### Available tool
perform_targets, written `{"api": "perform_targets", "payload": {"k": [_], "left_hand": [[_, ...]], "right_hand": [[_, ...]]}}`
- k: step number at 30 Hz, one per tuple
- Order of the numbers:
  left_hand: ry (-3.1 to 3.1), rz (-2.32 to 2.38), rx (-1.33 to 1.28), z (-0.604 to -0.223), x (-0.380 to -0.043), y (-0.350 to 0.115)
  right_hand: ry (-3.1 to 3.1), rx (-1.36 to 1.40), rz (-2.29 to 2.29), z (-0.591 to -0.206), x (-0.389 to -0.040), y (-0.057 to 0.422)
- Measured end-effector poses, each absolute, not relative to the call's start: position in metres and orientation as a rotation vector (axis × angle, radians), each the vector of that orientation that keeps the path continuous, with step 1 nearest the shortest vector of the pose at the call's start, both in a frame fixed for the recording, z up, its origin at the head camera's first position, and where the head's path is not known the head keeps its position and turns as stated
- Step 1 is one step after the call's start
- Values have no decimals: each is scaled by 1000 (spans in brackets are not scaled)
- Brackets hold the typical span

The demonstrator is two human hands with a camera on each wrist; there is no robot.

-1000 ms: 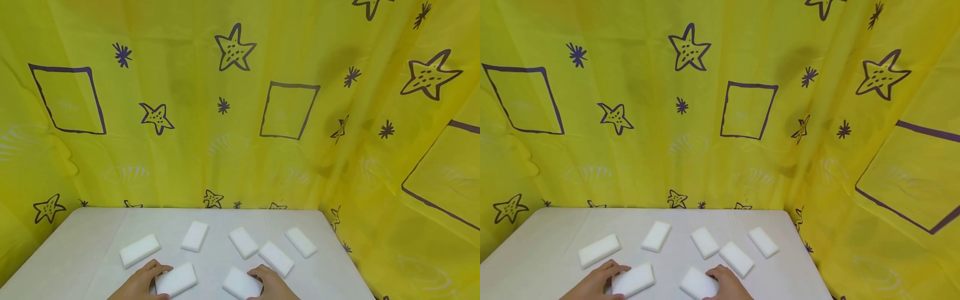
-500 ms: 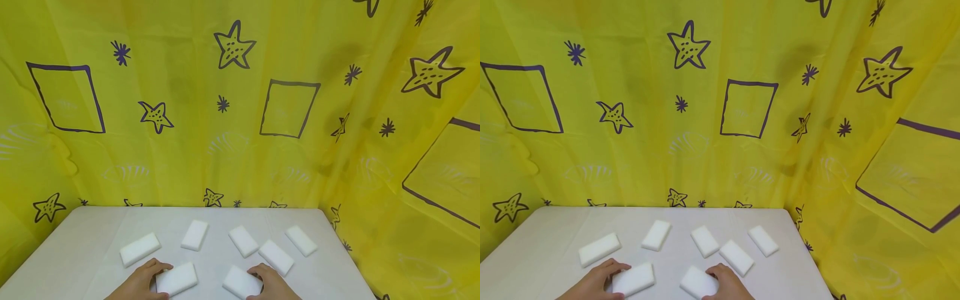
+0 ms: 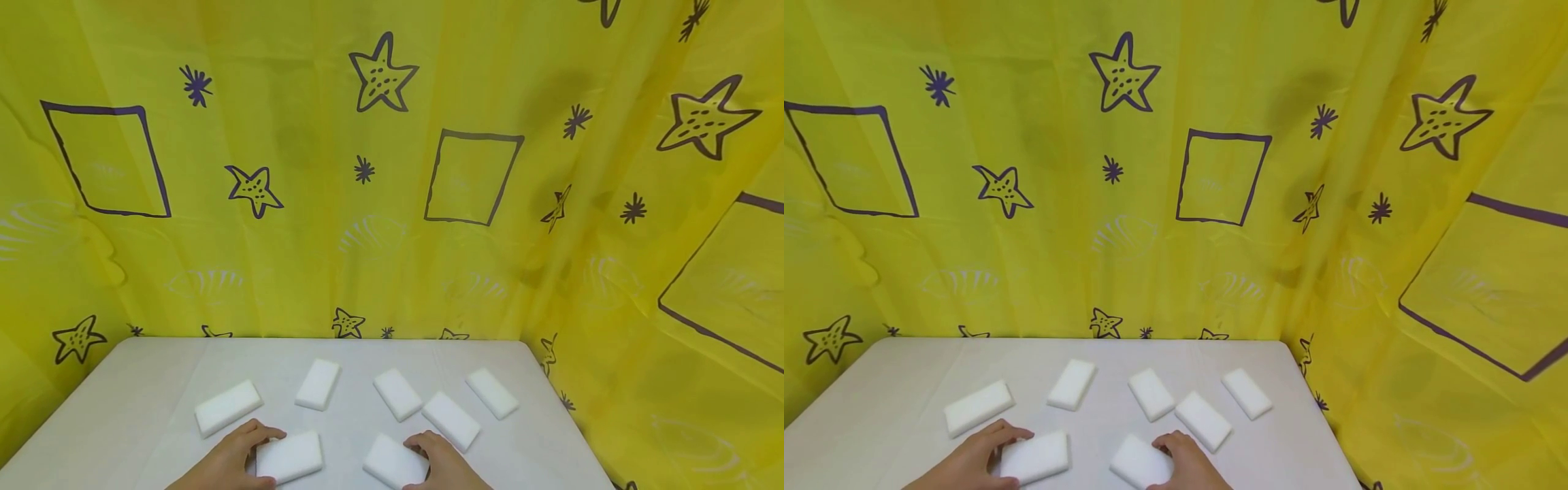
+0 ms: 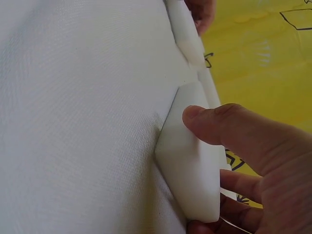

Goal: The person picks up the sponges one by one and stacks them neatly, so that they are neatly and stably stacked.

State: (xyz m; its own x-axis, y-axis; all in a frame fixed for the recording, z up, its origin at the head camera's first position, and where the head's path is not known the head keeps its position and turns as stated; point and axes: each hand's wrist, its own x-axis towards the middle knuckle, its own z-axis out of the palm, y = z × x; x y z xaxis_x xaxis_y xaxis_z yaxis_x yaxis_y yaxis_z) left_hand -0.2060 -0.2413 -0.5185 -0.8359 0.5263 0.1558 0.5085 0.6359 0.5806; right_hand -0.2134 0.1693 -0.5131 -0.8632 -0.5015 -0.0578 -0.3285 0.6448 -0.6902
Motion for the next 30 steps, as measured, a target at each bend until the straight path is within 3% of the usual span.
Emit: {"api": "perform_targets", "payload": {"k": [11, 22, 30], "left_hand": [[2769, 1098, 1042, -519, -209, -235], [2634, 1154, 931, -517, -214, -222], [2668, 1184, 1097, -521, -214, -212]], "right_hand": [[2583, -663, -1065, -512, -214, 171], [2512, -684, -1155, -509, -213, 171], [2531, -777, -1170, -510, -213, 172]]}}
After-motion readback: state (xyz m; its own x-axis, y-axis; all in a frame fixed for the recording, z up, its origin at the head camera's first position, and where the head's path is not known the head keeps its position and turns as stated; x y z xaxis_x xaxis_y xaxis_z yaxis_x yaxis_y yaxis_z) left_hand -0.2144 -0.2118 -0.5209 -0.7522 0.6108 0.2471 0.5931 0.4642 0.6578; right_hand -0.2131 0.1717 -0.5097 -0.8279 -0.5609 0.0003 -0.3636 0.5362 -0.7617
